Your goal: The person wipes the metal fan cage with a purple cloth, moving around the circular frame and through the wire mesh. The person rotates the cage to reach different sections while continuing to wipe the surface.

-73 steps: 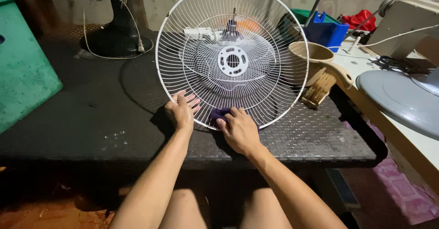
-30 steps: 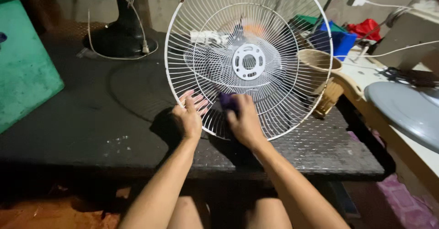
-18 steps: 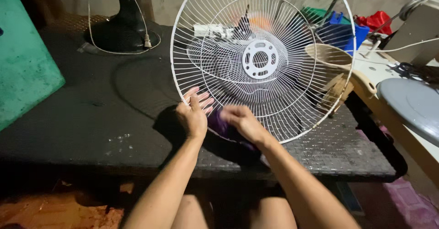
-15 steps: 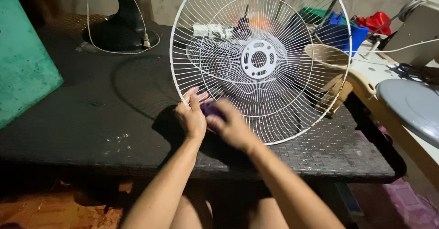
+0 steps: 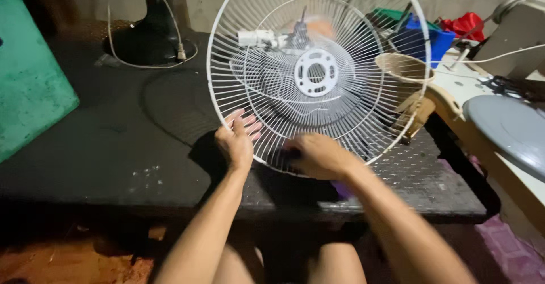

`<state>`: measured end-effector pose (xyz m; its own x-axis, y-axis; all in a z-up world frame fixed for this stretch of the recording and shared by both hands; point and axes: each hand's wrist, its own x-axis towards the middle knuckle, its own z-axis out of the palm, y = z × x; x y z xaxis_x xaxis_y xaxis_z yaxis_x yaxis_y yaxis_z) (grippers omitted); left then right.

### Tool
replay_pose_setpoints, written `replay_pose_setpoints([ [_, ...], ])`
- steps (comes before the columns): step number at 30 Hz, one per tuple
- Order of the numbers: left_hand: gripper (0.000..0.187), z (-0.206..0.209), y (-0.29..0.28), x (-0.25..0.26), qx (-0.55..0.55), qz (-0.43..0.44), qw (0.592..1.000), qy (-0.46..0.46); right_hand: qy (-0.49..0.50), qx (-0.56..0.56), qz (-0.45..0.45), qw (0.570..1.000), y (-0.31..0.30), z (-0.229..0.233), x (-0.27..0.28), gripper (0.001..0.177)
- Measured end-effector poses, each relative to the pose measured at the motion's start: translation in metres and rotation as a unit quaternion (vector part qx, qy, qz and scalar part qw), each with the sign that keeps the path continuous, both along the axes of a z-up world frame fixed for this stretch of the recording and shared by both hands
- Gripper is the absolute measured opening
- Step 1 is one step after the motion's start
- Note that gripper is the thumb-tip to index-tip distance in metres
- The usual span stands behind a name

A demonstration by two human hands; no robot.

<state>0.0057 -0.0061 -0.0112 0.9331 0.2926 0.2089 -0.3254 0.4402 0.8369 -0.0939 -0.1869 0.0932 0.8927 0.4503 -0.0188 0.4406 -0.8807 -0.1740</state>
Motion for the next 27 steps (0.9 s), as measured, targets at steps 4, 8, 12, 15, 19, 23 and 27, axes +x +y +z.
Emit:
replay_pose_setpoints([
  [4, 0.031, -0.005, 0.0, 0.006, -0.021, -0.011, 0.999, -0.021, -0.122, 0.162, -0.01, 0.979, 0.057, -0.028, -0.002, 0.037],
  [8, 0.031, -0.004, 0.0, 0.008, -0.014, -0.01, 1.0, -0.014, -0.136, 0.131, -0.018, 0.982, 0.034, -0.047, -0.012, 0.025],
  [12, 0.031, -0.004, -0.003, 0.004, -0.01, -0.016, 0.999, -0.028, -0.046, -0.029, -0.063, 0.997, -0.017, -0.028, -0.007, 0.036],
  [15, 0.033, -0.002, -0.008, 0.004, 0.003, -0.021, 1.0, -0.023, 0.057, -0.019, -0.106, 0.993, -0.039, 0.019, 0.016, 0.032],
  [19, 0.033, -0.001, -0.007, 0.001, -0.008, -0.022, 0.999, -0.033, -0.263, 0.177, -0.161, 0.935, -0.018, 0.027, 0.032, 0.032],
  [23, 0.033, 0.0, -0.005, 0.0, 0.005, -0.02, 0.999, -0.029, -0.436, 0.135, -0.143, 0.878, 0.013, -0.018, 0.036, 0.031],
  [27, 0.036, -0.004, -0.004, 0.002, -0.009, -0.023, 1.0, -0.01, -0.284, 0.099, -0.18, 0.936, 0.02, -0.052, 0.031, 0.036],
])
